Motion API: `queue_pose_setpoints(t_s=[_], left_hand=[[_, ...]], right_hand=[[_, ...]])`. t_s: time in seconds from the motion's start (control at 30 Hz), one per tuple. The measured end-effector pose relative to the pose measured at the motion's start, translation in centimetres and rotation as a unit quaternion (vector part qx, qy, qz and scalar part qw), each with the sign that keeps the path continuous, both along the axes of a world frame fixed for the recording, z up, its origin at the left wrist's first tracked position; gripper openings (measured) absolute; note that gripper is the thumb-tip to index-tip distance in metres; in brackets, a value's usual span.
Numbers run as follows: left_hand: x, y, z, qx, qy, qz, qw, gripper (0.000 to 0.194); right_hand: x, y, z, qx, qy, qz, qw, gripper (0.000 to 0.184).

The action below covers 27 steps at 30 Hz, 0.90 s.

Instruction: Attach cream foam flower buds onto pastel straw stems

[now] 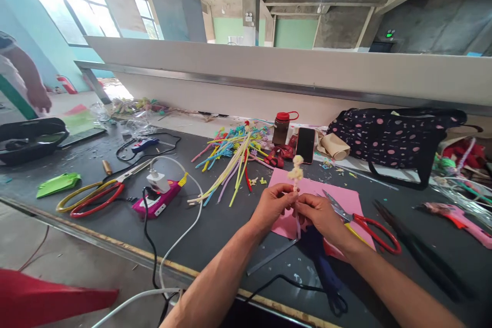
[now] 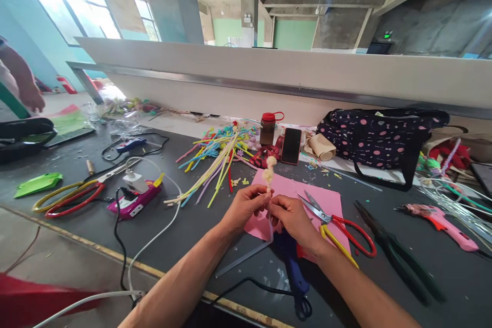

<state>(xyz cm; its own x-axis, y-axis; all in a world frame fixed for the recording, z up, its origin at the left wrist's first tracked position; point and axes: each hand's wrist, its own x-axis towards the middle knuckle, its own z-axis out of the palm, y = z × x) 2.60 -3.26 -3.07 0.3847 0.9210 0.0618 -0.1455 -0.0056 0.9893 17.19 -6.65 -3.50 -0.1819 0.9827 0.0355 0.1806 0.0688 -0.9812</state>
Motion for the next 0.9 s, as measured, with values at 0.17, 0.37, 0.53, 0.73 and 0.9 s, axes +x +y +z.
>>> queue_pose_setpoints(t_s=[0.17, 0.37, 0.53, 0.73, 0.9], left_hand=[[-0.09, -0.01, -0.16, -0.005, 0.014, -0.020, 1.000, 0.031], [-0.05, 0.01, -0.24, -0.020, -0.021, -0.007, 1.000, 0.028], [0.18, -0.17, -0.45, -0.023, -0.051, -0.004, 0.998, 0.024], [0.39, -0.13, -0.65, -0.012, -0.065, 0.007, 0.998, 0.025], [0.44, -0.05, -0.69, -0.014, -0.055, 0.010, 0.998, 0.025]], right_hand=[[0.27, 0.04, -0.02, -0.007, -0.023, 0.001, 1.000, 0.028], [0.18, -0.05, -0.17, -0.019, -0.022, 0.007, 1.000, 0.025], [0.21, -0.11, 0.09, -0.021, -0.026, -0.003, 0.999, 0.024], [-0.02, -0.07, 0.47, -0.028, -0.019, -0.011, 0.999, 0.025], [-0.19, -0.11, 0.45, -0.042, -0.009, -0.016, 0.999, 0.025]])
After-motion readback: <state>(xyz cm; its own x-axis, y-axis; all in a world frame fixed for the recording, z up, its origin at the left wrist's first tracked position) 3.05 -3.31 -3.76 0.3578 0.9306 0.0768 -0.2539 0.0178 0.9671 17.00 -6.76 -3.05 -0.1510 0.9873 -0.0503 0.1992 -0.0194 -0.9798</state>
